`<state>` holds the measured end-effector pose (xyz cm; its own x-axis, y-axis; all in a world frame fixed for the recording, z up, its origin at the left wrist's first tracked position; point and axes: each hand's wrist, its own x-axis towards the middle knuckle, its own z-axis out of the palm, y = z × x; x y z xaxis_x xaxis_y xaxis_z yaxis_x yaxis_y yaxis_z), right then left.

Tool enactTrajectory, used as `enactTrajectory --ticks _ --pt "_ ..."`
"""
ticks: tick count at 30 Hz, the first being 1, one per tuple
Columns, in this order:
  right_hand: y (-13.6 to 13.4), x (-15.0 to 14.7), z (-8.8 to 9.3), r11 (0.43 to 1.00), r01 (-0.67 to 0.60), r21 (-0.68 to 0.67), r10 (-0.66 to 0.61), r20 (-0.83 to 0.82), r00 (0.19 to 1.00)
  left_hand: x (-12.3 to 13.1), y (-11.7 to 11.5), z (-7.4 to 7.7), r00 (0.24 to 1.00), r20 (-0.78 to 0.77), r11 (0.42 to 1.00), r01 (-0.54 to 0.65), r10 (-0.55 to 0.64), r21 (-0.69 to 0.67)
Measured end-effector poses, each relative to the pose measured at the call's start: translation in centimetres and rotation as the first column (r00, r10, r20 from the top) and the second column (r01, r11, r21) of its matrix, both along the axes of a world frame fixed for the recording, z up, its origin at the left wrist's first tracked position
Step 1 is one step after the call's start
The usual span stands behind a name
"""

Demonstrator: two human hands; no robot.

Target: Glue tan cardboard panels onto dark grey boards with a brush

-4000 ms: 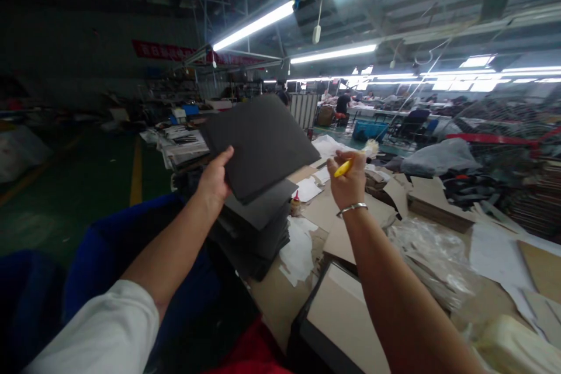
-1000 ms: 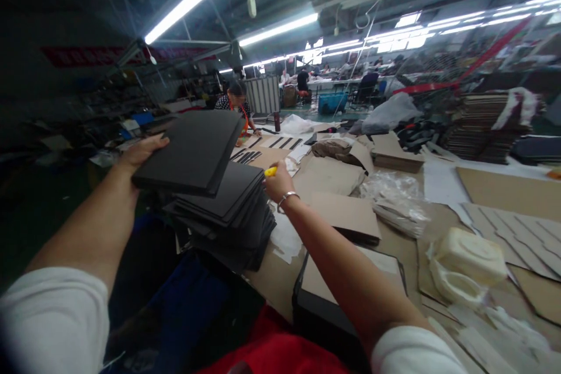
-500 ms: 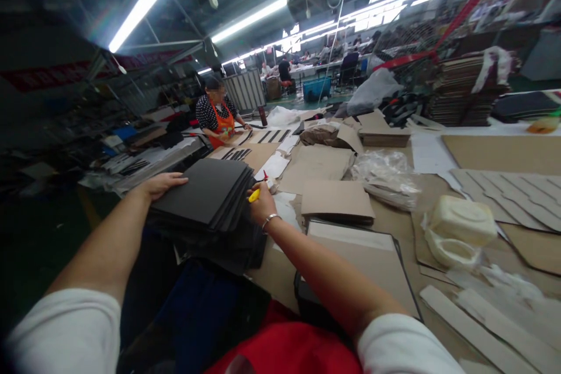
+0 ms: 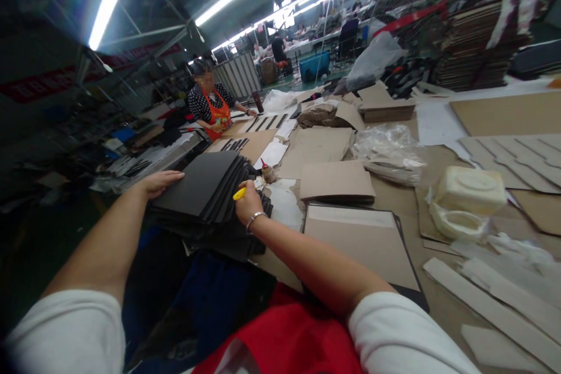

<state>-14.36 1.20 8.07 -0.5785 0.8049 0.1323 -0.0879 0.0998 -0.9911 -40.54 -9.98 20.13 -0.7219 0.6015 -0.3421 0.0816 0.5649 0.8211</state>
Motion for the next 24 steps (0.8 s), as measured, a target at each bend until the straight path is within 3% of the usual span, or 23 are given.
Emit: enactTrajectory --ticks 3,7,20,24 --pt "-2.0 0.9 1.3 1.0 0.025 0.019 -0.026 0.027 0.999 0.5 -0.1 -0.3 0.993 0.115 0.999 0.035 -0.032 -0.02" --pt "-3.4 1.8 2.6 0.999 -0.026 0.041 0.025 0.026 0.999 1.0 -0.2 -0.7 0.977 0.209 0.996 -0.033 0.049 -0.08" --pt "-3.9 1.4 4.1 0.995 -0.046 0.092 0.056 -0.111 0.992 1.5 0.0 -0.4 0.946 0.302 0.988 -0.085 0.122 -0.131" --pt "-3.5 1.4 3.2 0.993 -0.03 0.117 0.036 -0.045 0.998 0.8 -0.2 -0.9 0.946 0.304 0.99 -0.083 0.114 -0.113"
